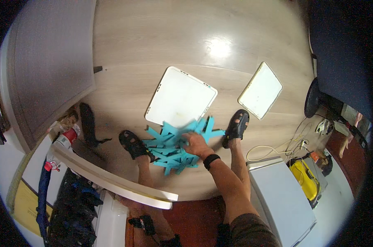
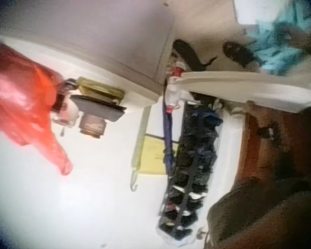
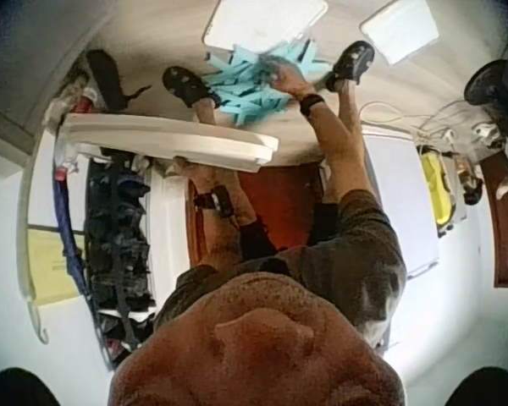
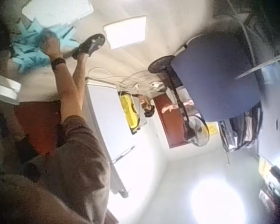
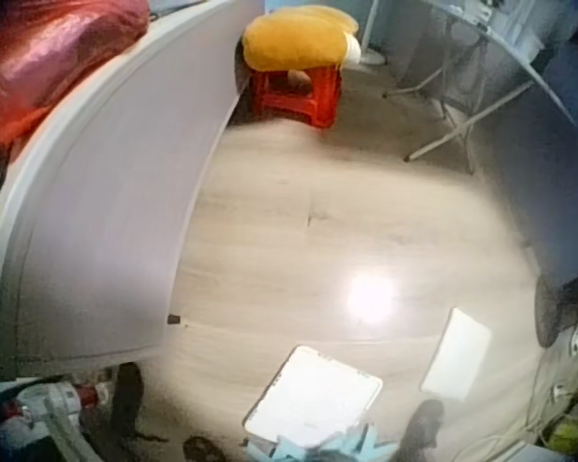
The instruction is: The person disassembles plastic lids from a container, removing plastic pieces by hand and stacking the lids on the floor.
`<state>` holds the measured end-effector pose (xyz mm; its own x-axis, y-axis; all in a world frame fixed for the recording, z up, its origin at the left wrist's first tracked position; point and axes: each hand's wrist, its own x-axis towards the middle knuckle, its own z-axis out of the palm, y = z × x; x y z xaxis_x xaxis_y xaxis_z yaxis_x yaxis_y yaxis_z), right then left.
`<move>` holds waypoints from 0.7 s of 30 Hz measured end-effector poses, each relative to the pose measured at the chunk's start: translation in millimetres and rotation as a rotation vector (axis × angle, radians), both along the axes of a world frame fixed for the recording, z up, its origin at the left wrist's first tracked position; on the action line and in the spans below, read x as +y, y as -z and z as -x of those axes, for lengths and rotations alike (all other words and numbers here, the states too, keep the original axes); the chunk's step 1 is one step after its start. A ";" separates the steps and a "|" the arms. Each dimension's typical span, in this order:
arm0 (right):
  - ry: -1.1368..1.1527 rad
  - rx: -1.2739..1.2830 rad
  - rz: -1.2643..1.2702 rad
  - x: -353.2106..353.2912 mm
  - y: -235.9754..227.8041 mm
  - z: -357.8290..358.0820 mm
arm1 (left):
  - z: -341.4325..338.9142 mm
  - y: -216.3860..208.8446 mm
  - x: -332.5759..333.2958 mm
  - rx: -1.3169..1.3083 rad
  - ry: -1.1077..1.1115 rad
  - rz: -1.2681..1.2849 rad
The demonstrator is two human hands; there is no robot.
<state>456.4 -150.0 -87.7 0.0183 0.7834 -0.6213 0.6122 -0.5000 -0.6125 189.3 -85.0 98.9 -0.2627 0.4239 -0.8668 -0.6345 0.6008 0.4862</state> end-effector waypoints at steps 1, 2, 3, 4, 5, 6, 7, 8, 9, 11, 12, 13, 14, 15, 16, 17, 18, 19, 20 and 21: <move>-0.022 0.162 0.314 0.9 -5.8 3.2 | 1.0 1.1 -2.3 -0.005 -0.003 -0.001; -0.018 0.149 0.316 -3.5 -1.5 -4.8 | -1.1 3.1 -3.3 -0.024 -0.003 -0.003; -0.034 0.088 0.313 -7.1 10.8 -14.3 | -2.2 5.7 -4.1 -0.030 0.000 -0.005; -0.050 0.027 0.311 -10.4 22.7 -25.7 | -3.5 7.6 -5.4 -0.037 -0.001 -0.004; 0.008 -0.111 0.218 -2.3 27.9 -38.0 | -3.2 9.1 -7.6 -0.036 -0.003 -0.003; 0.218 -0.065 0.048 6.7 38.7 -48.1 | 0.7 5.5 -6.6 -0.021 0.002 -0.010; 0.339 -0.146 -0.196 34.1 30.1 -56.6 | 6.9 4.6 -9.1 -0.009 0.004 -0.019; 0.288 -0.289 -0.300 55.1 32.3 -73.8 | 10.3 5.1 -12.4 -0.011 0.007 -0.027; 0.323 -0.311 -0.311 79.4 30.9 -87.2 | 17.7 5.7 -16.8 -0.010 0.019 -0.037; 0.261 -0.397 -0.243 98.3 27.6 -114.9 | 40.0 20.5 -38.7 -0.051 0.070 -0.081; 0.229 -0.400 -0.197 100.8 33.8 -118.4 | 51.0 23.6 -49.0 -0.053 0.096 -0.108; 0.231 -0.387 -0.201 101.6 36.2 -112.6 | 60.8 26.9 -56.2 -0.073 0.099 -0.133; 0.139 -0.430 -0.151 100.4 32.9 -107.8 | 39.1 21.9 -45.6 -0.180 -0.034 0.027; 0.051 -0.479 -0.107 101.7 26.0 -107.2 | 70.4 32.0 -58.0 0.069 0.231 -0.043; 0.055 -0.475 -0.117 98.7 28.6 -106.2 | 103.1 41.9 -70.3 0.329 0.492 -0.114; 0.167 -0.421 -0.008 85.7 38.6 -109.5 | 70.0 35.6 -50.8 0.325 0.491 -0.115; 0.278 -0.366 0.103 71.6 46.3 -114.1 | 7.5 17.4 -12.4 0.109 0.261 -0.102; 0.281 -0.371 0.073 61.0 50.5 -114.9 | -27.3 5.4 10.7 -0.097 0.032 -0.087; 0.284 -0.368 0.072 53.9 51.4 -120.5 | -30.0 3.5 13.6 -0.094 0.035 -0.089; 0.468 -0.012 0.170 46.6 51.2 -129.3 | -33.2 2.4 15.8 -0.121 0.047 -0.088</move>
